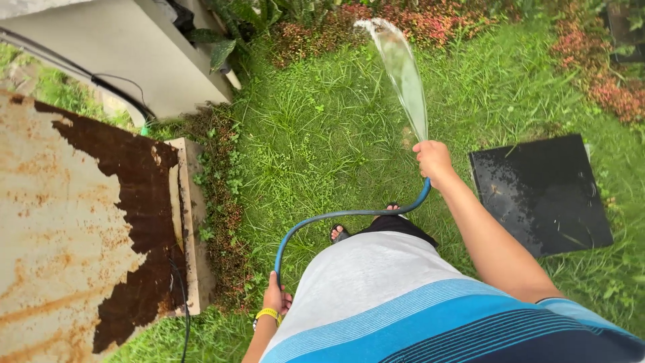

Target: Watering garden plants and grass using a handheld garden hose.

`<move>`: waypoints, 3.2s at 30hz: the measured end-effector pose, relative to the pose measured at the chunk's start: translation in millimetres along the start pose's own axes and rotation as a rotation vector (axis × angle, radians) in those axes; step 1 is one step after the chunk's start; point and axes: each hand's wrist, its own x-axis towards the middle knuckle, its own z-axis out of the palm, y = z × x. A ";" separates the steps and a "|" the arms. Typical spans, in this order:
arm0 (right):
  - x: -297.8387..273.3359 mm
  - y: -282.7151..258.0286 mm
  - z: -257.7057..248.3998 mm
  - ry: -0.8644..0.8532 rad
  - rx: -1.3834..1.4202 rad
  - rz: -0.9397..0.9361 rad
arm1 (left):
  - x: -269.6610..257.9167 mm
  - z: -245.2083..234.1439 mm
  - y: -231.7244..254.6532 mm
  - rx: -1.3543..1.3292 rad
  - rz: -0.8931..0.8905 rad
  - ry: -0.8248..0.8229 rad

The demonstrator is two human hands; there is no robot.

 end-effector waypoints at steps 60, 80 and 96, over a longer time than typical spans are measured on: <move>119.0 -8.8 -148.2 -0.341 -0.527 -0.163 | -127.4 248.1 -62.3 0.011 -0.044 0.113; 122.8 12.3 -189.7 -0.196 -0.203 0.026 | -101.1 248.7 -65.6 0.070 -0.053 0.136; 115.8 8.3 -183.5 -0.191 -0.219 0.010 | -87.8 248.8 -82.6 0.128 -0.029 0.174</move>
